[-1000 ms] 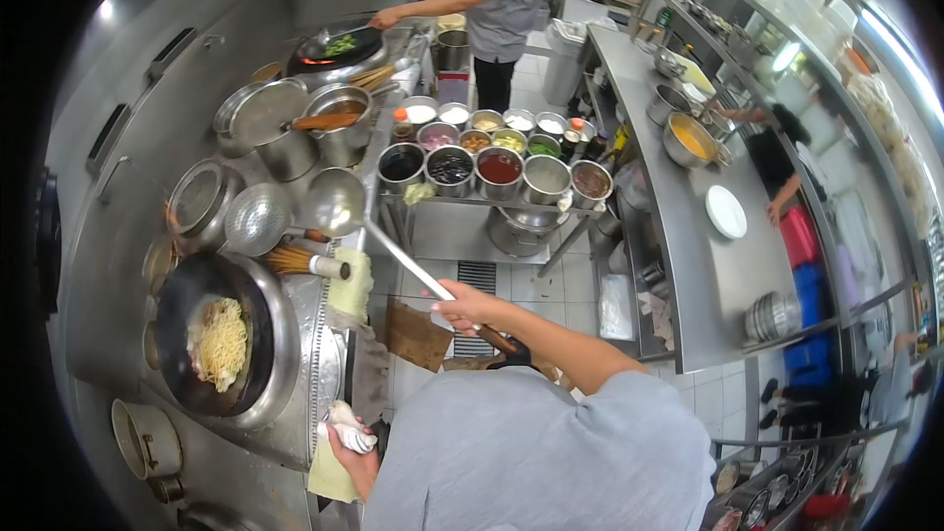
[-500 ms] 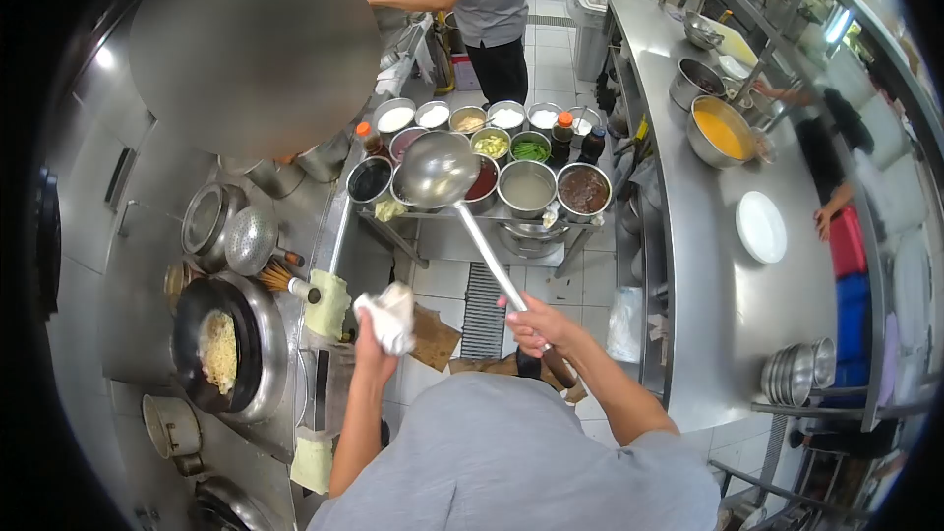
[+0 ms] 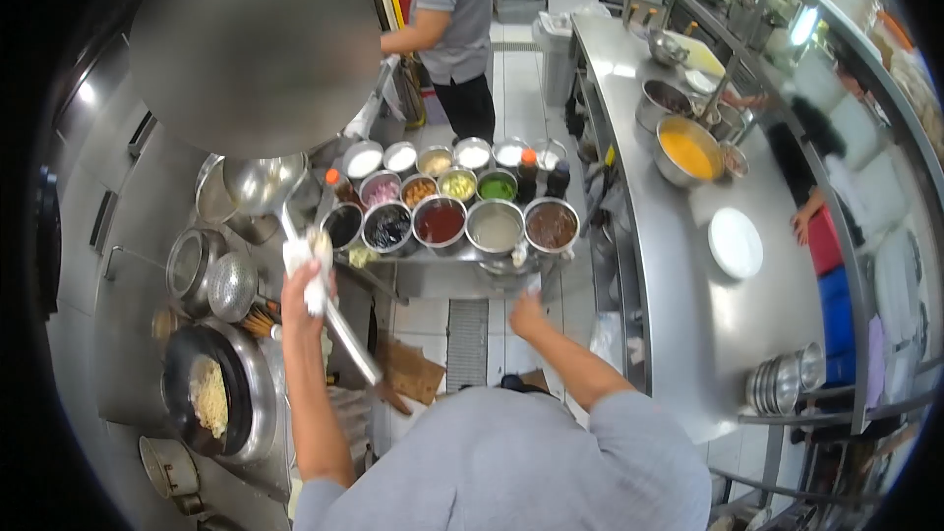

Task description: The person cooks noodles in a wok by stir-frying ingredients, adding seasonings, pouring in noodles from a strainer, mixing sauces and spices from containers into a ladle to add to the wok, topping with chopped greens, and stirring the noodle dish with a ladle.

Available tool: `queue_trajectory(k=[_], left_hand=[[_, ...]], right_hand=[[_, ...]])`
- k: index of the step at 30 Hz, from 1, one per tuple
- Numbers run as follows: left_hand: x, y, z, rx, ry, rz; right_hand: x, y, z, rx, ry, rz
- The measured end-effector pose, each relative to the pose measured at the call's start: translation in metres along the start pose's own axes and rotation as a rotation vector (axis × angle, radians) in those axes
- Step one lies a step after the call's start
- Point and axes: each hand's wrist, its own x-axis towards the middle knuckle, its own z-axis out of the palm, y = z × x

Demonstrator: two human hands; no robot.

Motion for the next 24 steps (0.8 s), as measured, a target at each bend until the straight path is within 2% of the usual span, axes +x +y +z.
queue_trajectory(k=[1,2,4,6,8,10,12,13,14,16,17,19,22,24], left_hand=[[-0.010,0.003,-0.013,0.013,0.042,-0.001],[-0.020,0.000,-0.030,0.016,0.072,-0.032],[-0.041,-0.014,-0.060,0.033,0.097,-0.153],[-0.059,-0.031,-0.076,0.075,0.128,-0.221],[-0.075,-0.046,-0.079,0.094,0.187,-0.277],[-0.090,-0.063,-0.080,0.073,0.231,-0.352],[-0.108,-0.074,-0.064,0.037,0.305,-0.363],[-0.116,-0.081,-0.061,0.037,0.307,-0.386],[-0.122,-0.086,-0.056,0.041,0.313,-0.411],[-0.133,-0.085,-0.020,0.073,0.344,-0.408],[-0.135,-0.088,-0.008,0.066,0.342,-0.408],[-0.136,-0.095,0.014,0.055,0.379,-0.405],[-0.141,-0.106,0.039,0.085,0.408,-0.456],[-0.144,-0.114,0.048,0.054,0.441,-0.472]], right_hand=[[-0.049,-0.014,-0.023,-0.156,0.023,0.077],[-0.054,0.020,0.001,0.148,0.473,-0.090],[-0.073,0.015,-0.062,0.167,0.278,0.384],[-0.071,0.022,-0.104,0.622,0.528,0.488],[-0.039,0.038,-0.123,0.584,0.884,0.204],[0.019,0.068,-0.134,0.736,0.950,0.108],[0.063,0.069,-0.162,0.721,1.055,0.074],[0.088,0.070,-0.171,0.778,1.093,0.151],[0.121,0.084,-0.171,0.651,1.187,0.258],[0.158,0.091,-0.182,0.581,1.262,0.331],[0.171,0.096,-0.187,0.595,1.244,0.318],[0.188,0.103,-0.198,0.554,1.172,0.487],[0.200,0.120,-0.198,0.534,1.230,0.383],[0.198,0.123,-0.198,0.589,1.163,0.379]])
